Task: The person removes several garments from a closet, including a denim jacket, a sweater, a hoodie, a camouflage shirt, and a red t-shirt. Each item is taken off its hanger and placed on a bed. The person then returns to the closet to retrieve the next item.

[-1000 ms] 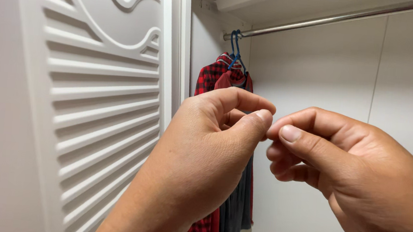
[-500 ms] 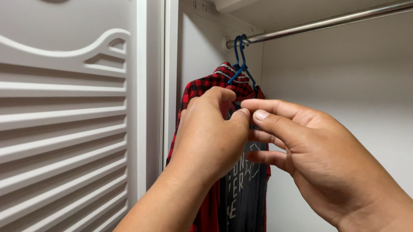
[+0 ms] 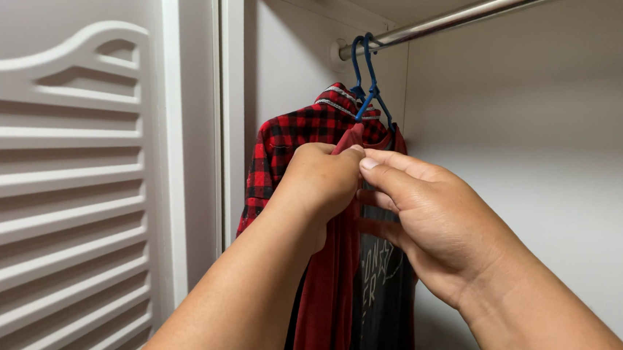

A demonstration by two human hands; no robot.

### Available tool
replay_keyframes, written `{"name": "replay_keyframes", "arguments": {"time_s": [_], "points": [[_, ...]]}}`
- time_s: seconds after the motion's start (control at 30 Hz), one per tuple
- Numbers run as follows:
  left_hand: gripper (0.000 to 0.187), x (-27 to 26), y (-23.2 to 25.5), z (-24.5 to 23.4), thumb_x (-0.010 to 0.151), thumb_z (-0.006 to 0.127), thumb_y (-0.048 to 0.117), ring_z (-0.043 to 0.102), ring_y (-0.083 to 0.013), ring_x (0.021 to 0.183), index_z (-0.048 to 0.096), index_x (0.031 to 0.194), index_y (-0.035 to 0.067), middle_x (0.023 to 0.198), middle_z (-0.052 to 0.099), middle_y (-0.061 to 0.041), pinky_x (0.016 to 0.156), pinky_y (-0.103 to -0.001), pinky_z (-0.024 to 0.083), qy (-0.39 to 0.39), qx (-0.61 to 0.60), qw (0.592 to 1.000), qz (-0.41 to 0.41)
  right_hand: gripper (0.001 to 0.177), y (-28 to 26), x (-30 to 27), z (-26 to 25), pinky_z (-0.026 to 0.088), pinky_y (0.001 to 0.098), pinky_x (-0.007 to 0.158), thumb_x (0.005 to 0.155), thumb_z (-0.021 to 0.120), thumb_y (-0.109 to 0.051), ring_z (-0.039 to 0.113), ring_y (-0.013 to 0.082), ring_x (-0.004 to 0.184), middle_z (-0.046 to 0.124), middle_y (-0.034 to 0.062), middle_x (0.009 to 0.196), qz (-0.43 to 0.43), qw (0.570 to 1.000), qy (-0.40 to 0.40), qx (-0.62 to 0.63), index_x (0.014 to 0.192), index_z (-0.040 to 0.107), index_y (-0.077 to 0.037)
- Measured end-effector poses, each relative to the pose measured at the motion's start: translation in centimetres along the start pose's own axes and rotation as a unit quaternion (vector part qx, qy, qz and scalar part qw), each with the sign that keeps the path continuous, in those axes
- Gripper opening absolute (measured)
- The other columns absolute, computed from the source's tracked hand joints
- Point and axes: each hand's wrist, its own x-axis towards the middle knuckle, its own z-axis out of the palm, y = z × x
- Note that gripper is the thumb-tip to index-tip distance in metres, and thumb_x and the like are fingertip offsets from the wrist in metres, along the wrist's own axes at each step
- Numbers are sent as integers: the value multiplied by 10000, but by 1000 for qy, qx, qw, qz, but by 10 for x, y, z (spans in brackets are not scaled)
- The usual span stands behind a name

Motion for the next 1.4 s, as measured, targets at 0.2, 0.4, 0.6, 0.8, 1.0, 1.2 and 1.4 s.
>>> {"name": "replay_keyframes", "arguments": {"time_s": [0.2,0.4,0.6,0.8,1.0,1.2,1.4], "points": [[361,11,-7,20,1010,530,334,680,-187,816,717,991,25,883,737,-90,770,-366,544,31,-96,994,40,421,1,3,-10,458,436,1050,1064,500,-253,605,215,1286,717,102,1385,-36,999,-32,-14,1402,613,-28],[375,4,3,22,1008,490,296,653,-161,737,719,959,3,835,730,-83,694,-347,546,36,-81,989,118,429,-16,-4,-10,436,418,1035,1061,507,-278,540,176,1319,645,70,1428,-79,993,-31,-88,1424,602,-69],[373,-21,7,13,991,483,303,654,-129,721,724,966,19,819,733,-60,691,-324,545,25,-76,990,118,402,-25,-21,-6,492,432,994,1048,534,-281,571,192,1282,679,95,1365,-81,991,7,-104,1350,661,-47],[389,-58,7,-6,999,503,353,584,-92,674,738,996,42,768,686,-22,654,-291,502,-8,-110,990,90,347,-34,-38,11,552,359,844,1022,570,-195,678,170,1017,783,102,1148,-78,985,93,-120,1286,700,-12],[375,-98,5,-36,987,498,320,454,-71,557,733,943,31,635,560,32,510,-288,414,-70,-86,987,117,346,-47,-55,33,547,295,753,988,602,-149,610,129,865,711,78,1029,-90,976,169,-107,1288,667,11],[344,-138,-3,-65,1003,512,293,436,-53,583,724,908,40,645,545,59,511,-273,398,-146,-75,976,142,275,-61,-84,55,478,277,661,1000,634,-134,580,136,801,681,68,998,-67,974,211,-57,1183,702,61],[339,-184,-10,-92,1014,521,274,484,-53,611,719,932,11,669,575,45,544,-273,449,-201,-42,966,159,153,-62,-124,82,362,256,515,967,637,-118,502,114,693,620,50,830,-12,946,324,-3,990,683,26]]}}
